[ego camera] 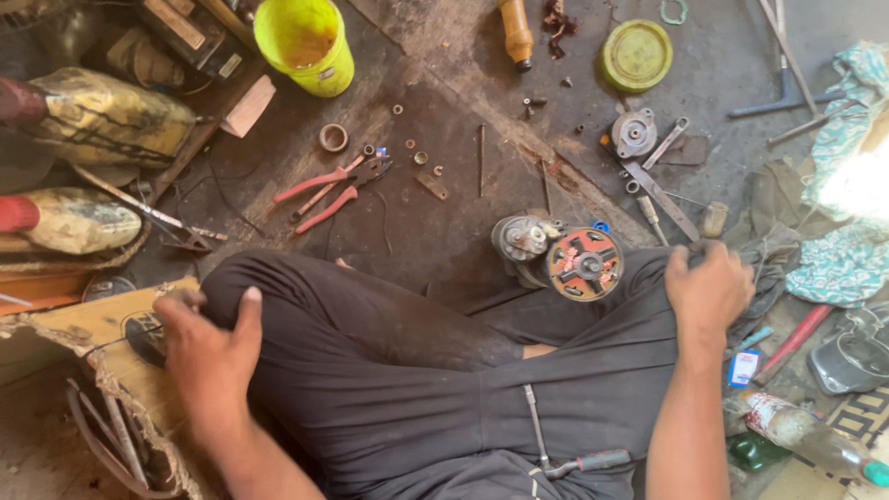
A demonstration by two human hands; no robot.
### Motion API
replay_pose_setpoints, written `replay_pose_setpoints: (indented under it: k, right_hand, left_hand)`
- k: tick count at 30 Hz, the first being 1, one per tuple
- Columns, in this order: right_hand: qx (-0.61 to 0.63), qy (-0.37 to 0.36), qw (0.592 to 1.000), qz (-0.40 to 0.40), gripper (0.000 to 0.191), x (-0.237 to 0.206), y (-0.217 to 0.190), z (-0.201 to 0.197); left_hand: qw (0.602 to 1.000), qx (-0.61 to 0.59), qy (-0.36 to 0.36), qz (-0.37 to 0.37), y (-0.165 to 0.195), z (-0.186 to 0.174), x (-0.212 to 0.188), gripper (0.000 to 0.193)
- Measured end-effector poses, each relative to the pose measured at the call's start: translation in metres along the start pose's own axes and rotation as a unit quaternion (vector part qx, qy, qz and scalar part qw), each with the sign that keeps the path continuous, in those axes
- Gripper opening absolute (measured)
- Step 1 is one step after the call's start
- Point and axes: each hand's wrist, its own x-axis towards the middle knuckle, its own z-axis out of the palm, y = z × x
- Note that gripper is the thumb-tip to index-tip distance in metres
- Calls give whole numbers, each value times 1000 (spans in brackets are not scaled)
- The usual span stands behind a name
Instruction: The person disassembles a small electrical component, likely a starter motor, using a wrench and screwdriver. They remove the cover, separate the rotor from the stator, and use a metal bar to adjust or remove a part from the housing.
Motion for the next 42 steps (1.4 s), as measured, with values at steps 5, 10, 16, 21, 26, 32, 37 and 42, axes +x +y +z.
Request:
replay_pose_setpoints:
  k: [5,10,16,21,26,32,37,42]
  right_hand:
    - [15,-73,997,-17,29,1,-18,-15]
    - [95,-137,971,-172,41,22,-46,11]
    - [85,-295,941,-142,31,50,-70,51]
    - [75,-295,946,-113,28,48,-69,47]
    - [444,-145,884,23,40,36,-65,29]
    - [773,-173,514,330,30,-33,-92,13]
    - [768,-194,535,294,32,-42,-102,-12]
    - [754,-175,579,258,32,-45,-122,-38]
  left_hand:
    - [997,-68,39,20,5,25,21,58]
    - [973,127,128,145,47,36,17,33]
    - [911,-243,-201,266,134,67,-10,59]
    - [770,-414,-300,383,192,98,-25,81]
    - [714,-410,-387,414,223,119,-7,67]
    - [661,-521,-430,328,229,152,-21,53]
    - [650,-567,-413,290,225,169,-32,48]
    - [593,-624,-449,237,228,166,-35,55]
